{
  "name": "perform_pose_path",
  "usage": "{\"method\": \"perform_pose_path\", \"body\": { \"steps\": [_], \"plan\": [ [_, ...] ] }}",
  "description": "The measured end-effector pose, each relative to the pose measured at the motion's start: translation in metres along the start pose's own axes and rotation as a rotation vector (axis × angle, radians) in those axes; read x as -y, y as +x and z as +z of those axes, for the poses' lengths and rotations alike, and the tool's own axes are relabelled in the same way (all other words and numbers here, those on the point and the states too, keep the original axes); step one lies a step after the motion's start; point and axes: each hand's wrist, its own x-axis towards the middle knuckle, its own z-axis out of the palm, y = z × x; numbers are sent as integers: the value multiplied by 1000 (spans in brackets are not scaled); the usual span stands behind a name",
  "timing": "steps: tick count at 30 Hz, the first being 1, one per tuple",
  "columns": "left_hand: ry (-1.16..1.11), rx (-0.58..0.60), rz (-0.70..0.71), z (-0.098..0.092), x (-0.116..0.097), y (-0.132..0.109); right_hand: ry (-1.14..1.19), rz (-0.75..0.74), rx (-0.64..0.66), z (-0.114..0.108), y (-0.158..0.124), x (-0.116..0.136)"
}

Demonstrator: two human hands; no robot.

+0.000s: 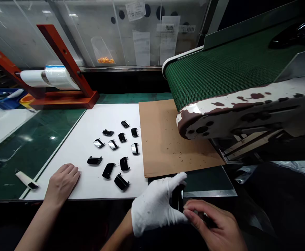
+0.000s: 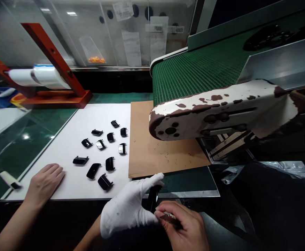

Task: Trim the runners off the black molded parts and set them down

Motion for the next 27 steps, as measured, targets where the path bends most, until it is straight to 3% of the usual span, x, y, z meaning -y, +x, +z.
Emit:
{"method": "perform_pose_path", "body": {
  "steps": [3, 7, 9, 11, 16, 20, 27],
  "plan": [
    [-93, 123, 22, 32, -47, 10, 19, 27, -1, -9, 3, -7],
    [-192, 287, 39, 104, -127, 15, 49, 126, 14, -23, 8, -9],
    [-232, 342, 45, 133, -161, 17, -5, 131, 77, -30, 12, -5],
    [-309, 374, 29, 150, -184, 19, -55, 81, 178, -35, 16, 4],
    [-497, 346, -97, 151, -204, 26, -258, -62, 298, -39, 24, 29],
    [-531, 338, -72, 147, -209, 28, -502, -162, 291, -35, 27, 37],
    [-662, 347, -65, 152, -210, 22, -522, -3, 435, -36, 29, 36]
  ]
}}
